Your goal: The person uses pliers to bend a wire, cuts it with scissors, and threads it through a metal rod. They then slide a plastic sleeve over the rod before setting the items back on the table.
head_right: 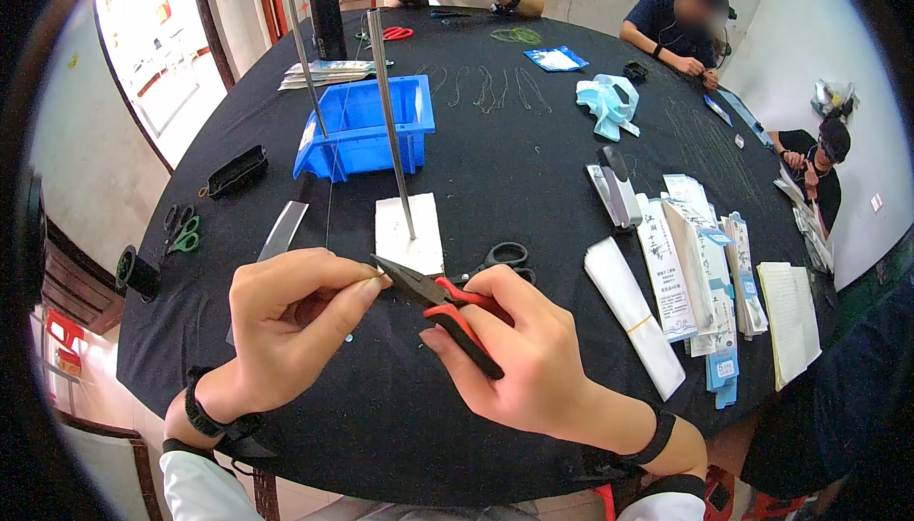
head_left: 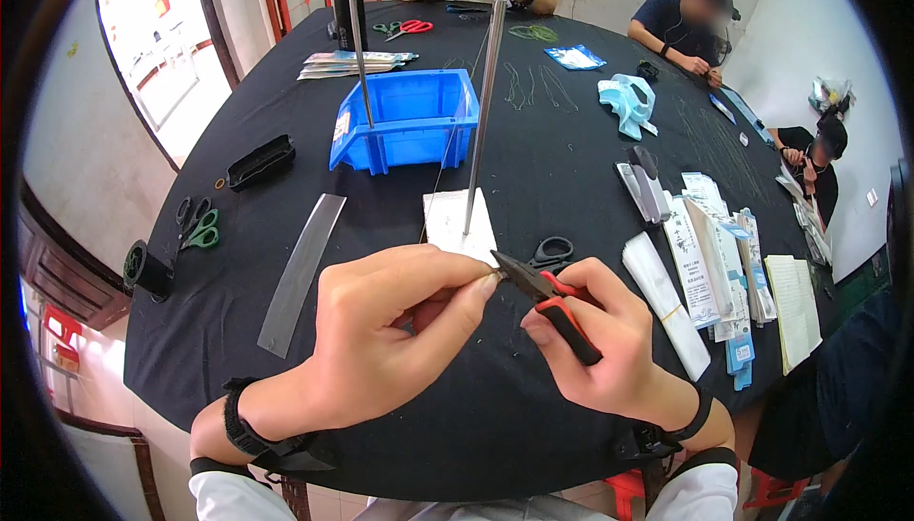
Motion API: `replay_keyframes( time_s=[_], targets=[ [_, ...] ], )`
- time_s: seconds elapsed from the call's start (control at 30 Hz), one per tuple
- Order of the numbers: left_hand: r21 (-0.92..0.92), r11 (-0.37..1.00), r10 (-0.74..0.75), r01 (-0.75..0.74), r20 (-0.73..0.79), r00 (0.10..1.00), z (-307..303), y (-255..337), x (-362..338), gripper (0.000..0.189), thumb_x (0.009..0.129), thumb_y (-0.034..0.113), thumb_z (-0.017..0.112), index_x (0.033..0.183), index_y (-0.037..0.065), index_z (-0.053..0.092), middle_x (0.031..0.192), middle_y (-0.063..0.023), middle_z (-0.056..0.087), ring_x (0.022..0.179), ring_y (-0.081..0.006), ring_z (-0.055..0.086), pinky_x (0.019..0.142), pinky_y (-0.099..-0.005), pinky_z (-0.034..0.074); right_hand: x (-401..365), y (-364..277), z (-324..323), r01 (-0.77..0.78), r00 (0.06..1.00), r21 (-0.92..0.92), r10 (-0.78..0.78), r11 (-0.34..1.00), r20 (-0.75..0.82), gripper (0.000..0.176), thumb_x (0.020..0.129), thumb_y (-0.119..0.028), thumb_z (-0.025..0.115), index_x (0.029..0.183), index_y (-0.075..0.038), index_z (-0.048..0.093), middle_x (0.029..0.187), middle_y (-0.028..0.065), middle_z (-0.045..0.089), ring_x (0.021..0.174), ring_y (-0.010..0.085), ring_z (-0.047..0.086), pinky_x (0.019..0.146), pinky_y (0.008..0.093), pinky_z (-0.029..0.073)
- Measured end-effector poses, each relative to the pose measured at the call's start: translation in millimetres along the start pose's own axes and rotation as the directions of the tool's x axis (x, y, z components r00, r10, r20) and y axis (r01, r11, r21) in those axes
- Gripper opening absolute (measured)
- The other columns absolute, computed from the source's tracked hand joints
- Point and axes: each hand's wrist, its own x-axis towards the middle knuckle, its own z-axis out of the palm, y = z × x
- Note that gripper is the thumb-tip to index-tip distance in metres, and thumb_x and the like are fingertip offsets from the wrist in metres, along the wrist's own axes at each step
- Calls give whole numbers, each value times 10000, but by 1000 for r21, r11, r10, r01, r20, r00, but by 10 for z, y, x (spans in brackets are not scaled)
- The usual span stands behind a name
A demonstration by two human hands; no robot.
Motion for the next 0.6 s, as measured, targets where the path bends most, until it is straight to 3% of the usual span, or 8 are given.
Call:
replay_keyframes(
  time_s=[0.2, 0.27, 0.4, 0.6],
  targets=[
    [70, 995, 73, -72, -17, 997, 17, -12, -3, 53, 759, -19, 634, 808, -30, 651, 572, -40, 533, 459, -60, 431, 418, -211, 294, 0, -36, -28, -93, 994, 205, 78, 974, 80, 190, 748, -109, 701, 820, 53, 632, 801, 122, 563, 609, 199, 575, 532, 266, 458],
    [101, 989, 109, -105, -40, 993, 36, -13, 1, 72, 719, -41, 642, 789, -27, 637, 530, -54, 500, 429, -114, 450, 420, -248, 331, -8, -60, -26, -69, 995, 131, 60, 989, 74, 193, 754, -110, 697, 826, 56, 632, 809, 122, 567, 613, 198, 578, 541, 263, 461],
    [106, 989, 112, -106, -55, 992, 46, -31, 1, 69, 715, -42, 642, 782, -24, 633, 522, -57, 489, 425, -120, 445, 420, -253, 332, -15, -38, 15, -30, 999, 71, 28, 997, 30, 208, 762, -120, 695, 838, 63, 631, 836, 126, 571, 626, 201, 585, 561, 260, 467],
    [118, 988, 114, -102, -96, 989, 61, -26, 1, 57, 720, -42, 644, 771, -23, 629, 522, -56, 491, 423, -114, 442, 413, -248, 329, -10, -23, 30, -93, 995, 127, 95, 987, -9, 216, 768, -127, 685, 847, 66, 627, 941, 160, 560, 786, 246, 586, 678, 308, 475]
  ],
)
